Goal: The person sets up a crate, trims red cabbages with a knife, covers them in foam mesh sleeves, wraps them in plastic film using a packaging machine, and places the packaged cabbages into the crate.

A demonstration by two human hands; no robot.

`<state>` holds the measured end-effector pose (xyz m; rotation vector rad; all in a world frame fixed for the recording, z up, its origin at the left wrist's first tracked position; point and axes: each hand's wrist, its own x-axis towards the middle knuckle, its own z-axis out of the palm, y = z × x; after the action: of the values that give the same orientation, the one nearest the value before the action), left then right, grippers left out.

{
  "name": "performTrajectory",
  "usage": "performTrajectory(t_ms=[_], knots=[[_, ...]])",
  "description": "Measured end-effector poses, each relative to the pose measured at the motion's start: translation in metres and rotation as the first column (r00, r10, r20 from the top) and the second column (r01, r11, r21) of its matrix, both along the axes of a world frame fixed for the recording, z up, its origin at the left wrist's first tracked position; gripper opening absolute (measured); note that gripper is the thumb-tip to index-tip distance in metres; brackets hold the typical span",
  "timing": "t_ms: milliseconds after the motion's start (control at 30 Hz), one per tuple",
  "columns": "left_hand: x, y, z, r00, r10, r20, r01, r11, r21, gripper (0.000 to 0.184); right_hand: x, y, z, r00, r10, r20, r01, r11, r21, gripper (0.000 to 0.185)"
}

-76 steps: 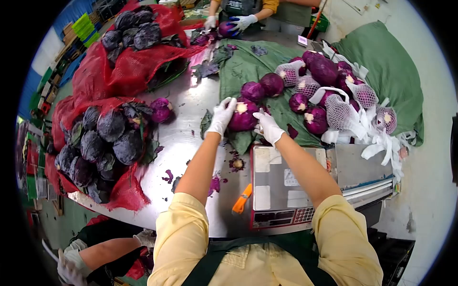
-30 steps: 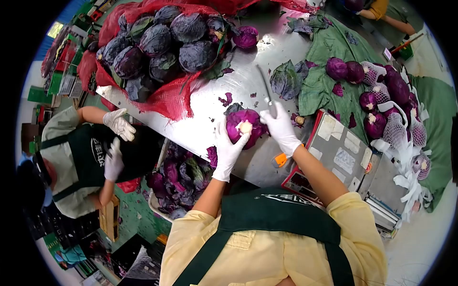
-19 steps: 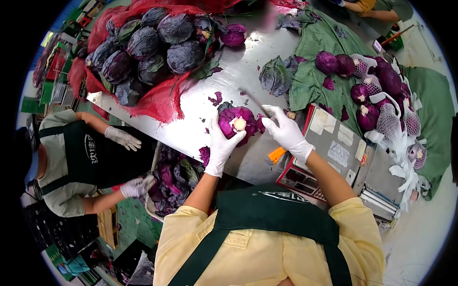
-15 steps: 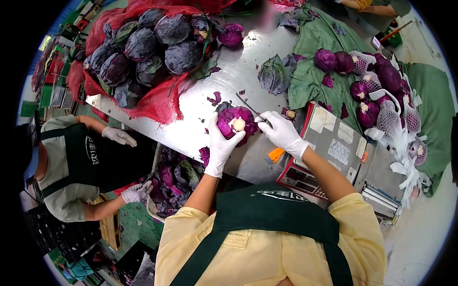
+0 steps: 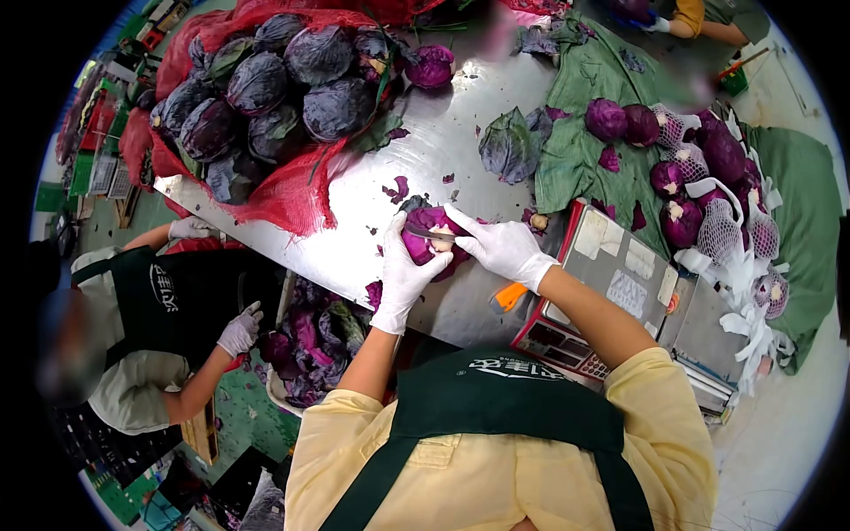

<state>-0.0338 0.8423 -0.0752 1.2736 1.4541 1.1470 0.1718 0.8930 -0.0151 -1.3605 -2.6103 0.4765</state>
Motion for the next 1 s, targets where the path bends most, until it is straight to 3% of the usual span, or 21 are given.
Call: performTrajectory(t_ms=[167,267,300,333,367,400,533,600,667,700,767,800,833,900,1000], knots=[[0.006,0.002,0.002,0.994,0.051,-0.097,-0.050,0.999,0.007,0.099,-0.020,0.008,-0.008,0.996,-0.079,-0.050,0.082,0.996,0.046,0.047],[0.012,0.001,0.003,0.967,0.087,-0.238,-0.071,0.995,0.073,0.102,-0.025,0.018,-0.005,0.972,-0.234,-0.010,0.233,0.970,-0.069,0.043],[0.014,-0.003,0.006,0.947,0.098,-0.306,-0.070,0.992,0.104,0.103,-0.021,0.031,-0.022,0.908,-0.393,-0.145,0.358,0.907,-0.221,0.041],[0.017,-0.010,0.010,0.953,0.066,-0.296,-0.048,0.996,0.070,0.106,-0.017,0.052,-0.055,0.799,-0.470,-0.374,0.417,0.882,-0.219,0.043],[0.017,-0.016,0.006,0.956,0.051,-0.290,-0.037,0.998,0.054,0.106,-0.007,0.073,-0.059,0.741,-0.571,-0.352,0.442,0.810,-0.385,0.050],[0.017,-0.018,0.002,0.972,0.060,-0.227,-0.047,0.997,0.061,0.105,0.002,0.086,-0.066,0.781,-0.616,-0.107,0.475,0.696,-0.539,0.054],[-0.001,-0.016,0.002,0.980,0.106,0.168,-0.105,0.994,-0.013,0.101,-0.006,0.087,-0.023,0.838,-0.543,0.061,0.490,0.697,-0.524,0.053],[-0.012,-0.016,0.004,0.995,0.079,-0.057,-0.084,0.992,-0.091,0.099,-0.009,0.074,-0.009,0.657,-0.696,-0.288,0.571,0.710,-0.413,0.050],[-0.014,-0.014,0.008,0.966,0.039,-0.255,-0.067,0.993,-0.100,0.099,-0.002,0.049,-0.006,0.739,-0.614,-0.277,0.504,0.777,-0.378,0.050],[-0.011,-0.013,0.006,0.967,0.037,-0.254,-0.064,0.993,-0.101,0.099,0.001,0.034,-0.005,0.804,-0.530,-0.269,0.433,0.832,-0.346,0.049],[-0.001,-0.012,-0.003,0.990,0.080,-0.113,-0.067,0.991,0.114,0.101,-0.002,0.001,0.005,0.875,-0.456,-0.166,0.391,0.865,-0.316,0.050],[-0.003,-0.013,-0.015,0.999,0.016,-0.047,-0.012,0.997,0.083,0.106,-0.004,-0.014,0.008,0.929,-0.366,-0.057,0.335,0.896,-0.292,0.051],[0.001,-0.011,-0.003,0.999,0.010,-0.046,-0.007,0.997,0.080,0.106,-0.008,-0.025,0.005,0.935,-0.350,-0.063,0.321,0.906,-0.277,0.050],[0.005,-0.010,0.022,0.960,-0.050,-0.274,0.078,0.993,0.092,0.108,-0.014,-0.038,-0.001,0.939,-0.322,-0.119,0.275,0.913,-0.301,0.051],[0.001,-0.011,0.024,0.935,-0.090,-0.344,0.121,0.990,0.068,0.107,-0.017,-0.045,0.000,0.956,-0.287,-0.066,0.257,0.923,-0.288,0.057]])
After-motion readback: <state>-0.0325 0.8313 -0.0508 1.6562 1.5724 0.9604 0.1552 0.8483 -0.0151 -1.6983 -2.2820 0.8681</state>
